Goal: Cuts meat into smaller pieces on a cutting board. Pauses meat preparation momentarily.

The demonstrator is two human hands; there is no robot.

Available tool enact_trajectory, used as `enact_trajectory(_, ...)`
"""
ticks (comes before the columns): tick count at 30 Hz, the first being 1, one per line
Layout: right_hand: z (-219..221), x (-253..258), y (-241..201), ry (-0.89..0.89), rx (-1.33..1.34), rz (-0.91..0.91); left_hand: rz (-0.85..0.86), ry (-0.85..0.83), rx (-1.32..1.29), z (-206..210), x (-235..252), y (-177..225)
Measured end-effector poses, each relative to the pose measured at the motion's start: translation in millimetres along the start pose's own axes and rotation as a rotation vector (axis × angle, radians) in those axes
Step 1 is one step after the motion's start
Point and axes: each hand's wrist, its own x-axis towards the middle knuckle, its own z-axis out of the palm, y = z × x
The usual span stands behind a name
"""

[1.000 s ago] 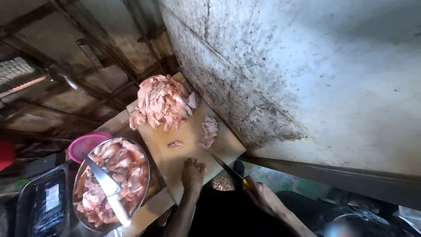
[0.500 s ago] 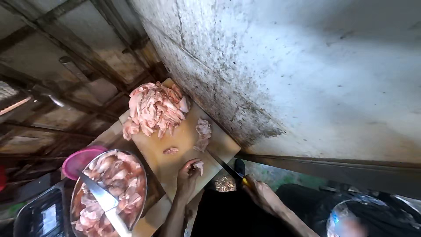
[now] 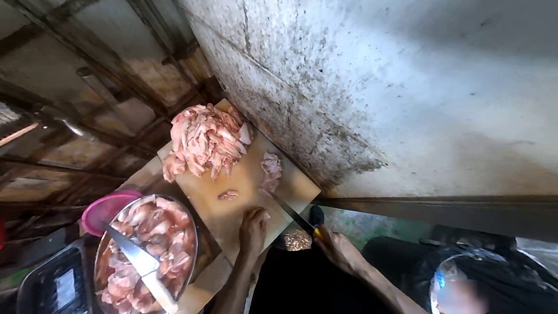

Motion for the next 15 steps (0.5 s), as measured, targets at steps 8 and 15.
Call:
enact_trajectory(8, 19, -4, -22, -0.03, 0.157, 0.086, 0.134, 0.077, -0.012, -4, -8, -8)
enact_trajectory(15, 54, -3, -32, 0.009, 0.351, 0.091, 0.257, 0.0, 0.095, -7, 5, -11)
